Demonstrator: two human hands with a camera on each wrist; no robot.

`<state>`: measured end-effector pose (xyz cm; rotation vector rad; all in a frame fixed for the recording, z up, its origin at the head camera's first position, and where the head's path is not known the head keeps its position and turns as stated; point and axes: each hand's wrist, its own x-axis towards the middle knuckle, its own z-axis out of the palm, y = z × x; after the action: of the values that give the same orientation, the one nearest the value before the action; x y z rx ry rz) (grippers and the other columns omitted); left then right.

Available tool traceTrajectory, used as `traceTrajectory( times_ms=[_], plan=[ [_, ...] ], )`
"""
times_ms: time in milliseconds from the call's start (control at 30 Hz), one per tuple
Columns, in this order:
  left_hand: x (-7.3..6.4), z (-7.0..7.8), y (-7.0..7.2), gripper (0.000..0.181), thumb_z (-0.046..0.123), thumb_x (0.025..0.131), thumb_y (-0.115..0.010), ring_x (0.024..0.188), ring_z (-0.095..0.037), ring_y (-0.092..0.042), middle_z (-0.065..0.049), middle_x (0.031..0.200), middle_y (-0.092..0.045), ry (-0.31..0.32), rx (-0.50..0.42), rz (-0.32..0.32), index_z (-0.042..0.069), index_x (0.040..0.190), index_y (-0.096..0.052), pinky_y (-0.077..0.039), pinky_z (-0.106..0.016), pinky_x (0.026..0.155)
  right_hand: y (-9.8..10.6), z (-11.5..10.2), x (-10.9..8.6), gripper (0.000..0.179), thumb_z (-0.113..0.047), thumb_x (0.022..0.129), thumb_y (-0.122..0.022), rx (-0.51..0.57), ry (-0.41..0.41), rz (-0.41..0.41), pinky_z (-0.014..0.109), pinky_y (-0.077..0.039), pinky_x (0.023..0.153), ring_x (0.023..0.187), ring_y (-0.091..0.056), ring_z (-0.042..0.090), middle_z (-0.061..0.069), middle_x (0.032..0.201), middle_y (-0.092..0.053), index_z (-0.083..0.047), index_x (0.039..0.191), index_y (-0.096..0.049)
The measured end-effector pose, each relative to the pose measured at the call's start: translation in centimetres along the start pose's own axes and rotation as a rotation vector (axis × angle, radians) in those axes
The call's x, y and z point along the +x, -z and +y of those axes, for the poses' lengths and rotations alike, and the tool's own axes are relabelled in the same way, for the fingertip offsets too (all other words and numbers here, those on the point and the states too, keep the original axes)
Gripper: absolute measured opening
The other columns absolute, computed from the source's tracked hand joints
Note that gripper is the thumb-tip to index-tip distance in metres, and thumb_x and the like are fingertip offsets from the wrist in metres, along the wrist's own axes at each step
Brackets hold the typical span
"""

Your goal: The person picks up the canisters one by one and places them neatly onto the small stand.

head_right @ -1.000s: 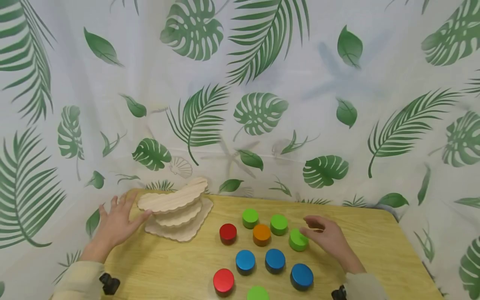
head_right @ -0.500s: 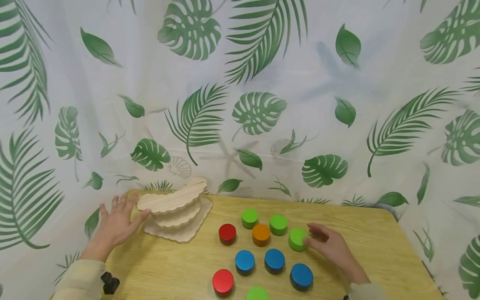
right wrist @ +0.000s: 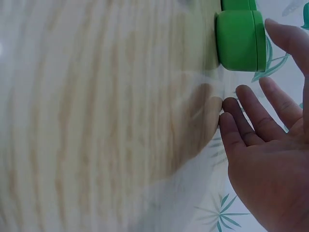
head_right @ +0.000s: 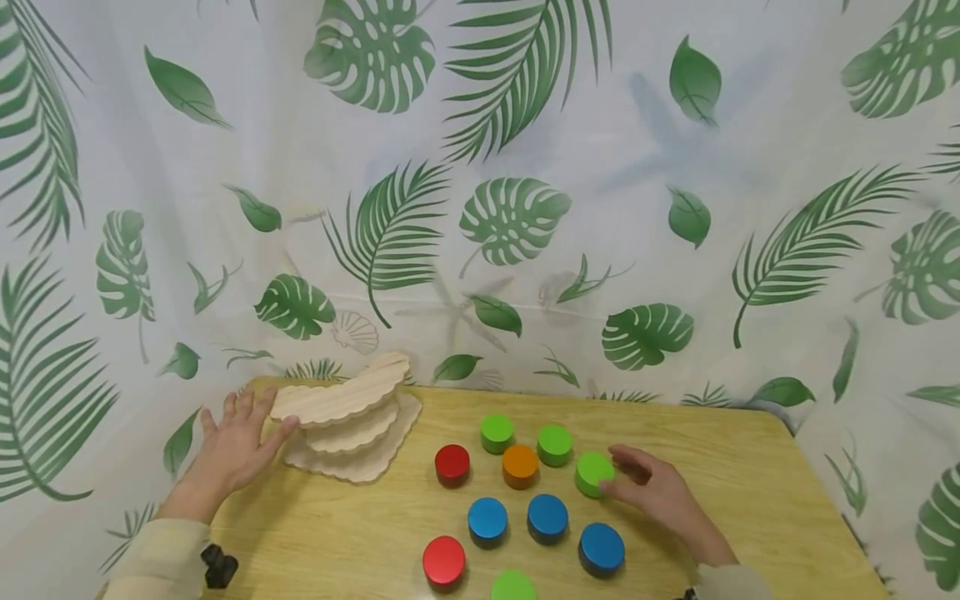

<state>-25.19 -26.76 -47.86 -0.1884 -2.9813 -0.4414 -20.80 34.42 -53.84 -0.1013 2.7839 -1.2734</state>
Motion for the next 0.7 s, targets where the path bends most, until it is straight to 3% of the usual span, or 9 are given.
traceTrajectory(
  times_ms=[100, 233, 700],
  plan=[
    [-0.1, 0.0, 0.1, 0.083, 0.062, 0.11, -0.035, 0.154, -0.066, -0.006, -0.045, 0.163, -0.023, 0.005, -0.004, -0.005, 0.0, 0.165, -0.027, -0.001, -0.088, 0.114, -0.2, -0.4, -0.1, 0.072, -0.042, 0.092, -0.082, -0.009, 0.011, -0.001, 0.024, -0.05, 0.102, 0.134, -0.061, 0.038, 0.016, 0.145, -0.066, -0.005, 0.149, -0.057],
    [-0.1, 0.0, 0.2, 0.082, 0.061, 0.11, -0.034, 0.154, -0.066, -0.005, -0.045, 0.163, -0.022, 0.011, -0.004, -0.008, 0.001, 0.166, -0.026, -0.002, -0.088, 0.115, -0.5, -0.8, -0.1, 0.073, -0.043, 0.09, -0.084, -0.028, 0.022, -0.002, 0.039, -0.049, 0.109, 0.137, -0.059, 0.04, 0.017, 0.146, -0.065, -0.006, 0.148, -0.059],
    [-0.1, 0.2, 0.0, 0.084, 0.063, 0.11, -0.033, 0.155, -0.066, -0.004, -0.044, 0.164, -0.02, 0.023, -0.013, -0.026, 0.002, 0.167, -0.023, -0.001, -0.087, 0.116, -1.3, -0.2, 0.3, 0.073, -0.039, 0.09, -0.085, -0.016, 0.006, -0.03, 0.065, -0.044, 0.112, 0.141, -0.051, 0.049, 0.023, 0.151, -0.059, -0.004, 0.148, -0.059]
  ],
)
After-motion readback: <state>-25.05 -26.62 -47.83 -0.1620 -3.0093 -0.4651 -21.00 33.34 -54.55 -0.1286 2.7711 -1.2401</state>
